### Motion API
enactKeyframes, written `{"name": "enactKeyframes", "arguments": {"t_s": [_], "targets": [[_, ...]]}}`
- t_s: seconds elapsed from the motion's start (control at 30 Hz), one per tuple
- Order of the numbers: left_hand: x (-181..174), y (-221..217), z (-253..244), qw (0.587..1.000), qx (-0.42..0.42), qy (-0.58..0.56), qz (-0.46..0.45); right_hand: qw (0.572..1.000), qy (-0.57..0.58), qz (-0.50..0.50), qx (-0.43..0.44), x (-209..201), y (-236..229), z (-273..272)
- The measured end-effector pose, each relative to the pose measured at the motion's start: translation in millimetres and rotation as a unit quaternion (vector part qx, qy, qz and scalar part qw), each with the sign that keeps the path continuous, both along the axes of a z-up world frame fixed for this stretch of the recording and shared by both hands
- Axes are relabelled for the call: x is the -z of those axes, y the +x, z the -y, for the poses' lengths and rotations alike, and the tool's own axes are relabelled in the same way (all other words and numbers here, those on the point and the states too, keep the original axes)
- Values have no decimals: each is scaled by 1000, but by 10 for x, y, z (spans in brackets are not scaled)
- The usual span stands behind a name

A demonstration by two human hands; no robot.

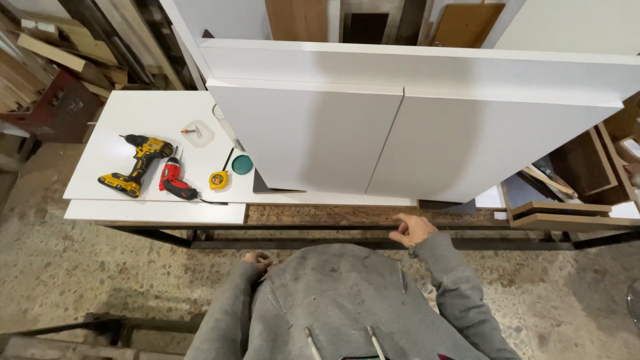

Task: The person uses a cordless drill to drive screws and attach hinge hardware inside a white cabinet panel, then aligns the cabinet doors on the workbench. They then use a sanding block to sand the edges and surfaces of the cabinet panels, turning the unit to reach different sides.

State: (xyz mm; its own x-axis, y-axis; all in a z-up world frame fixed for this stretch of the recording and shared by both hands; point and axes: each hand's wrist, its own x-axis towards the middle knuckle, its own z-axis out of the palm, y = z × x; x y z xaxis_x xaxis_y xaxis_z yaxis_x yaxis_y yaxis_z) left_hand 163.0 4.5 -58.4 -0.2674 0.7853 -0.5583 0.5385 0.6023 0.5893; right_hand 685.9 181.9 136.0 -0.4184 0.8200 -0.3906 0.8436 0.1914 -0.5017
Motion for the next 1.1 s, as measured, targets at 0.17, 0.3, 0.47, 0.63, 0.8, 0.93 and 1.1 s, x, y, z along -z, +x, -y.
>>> {"name": "enactKeyframes", "arguments": {"t_s": [0.17,0.3,0.47,0.63,0.8,0.93,1.1], "targets": [[-559,-59,-574,988,23,150,-18,997,63,-30,16,-292,-16,-85],[-1287,94,-1014,947,26,320,-27,992,100,-66,38,-992,-182,23],[-3209,644,-1028,917,37,398,4,990,79,-94,70,-1559,-172,137],[-4272,1021,-997,781,100,598,-149,945,295,-125,69,-2273,-249,346],[-4498,1248,-1302,655,112,687,-293,848,507,-110,110,-2753,-486,268],[-4235,1594,-1642,573,169,693,-404,788,608,-81,44,-2723,-785,20],[-4421,1970,-1713,596,221,674,-377,782,621,-43,3,-2588,-1071,-103]]}}
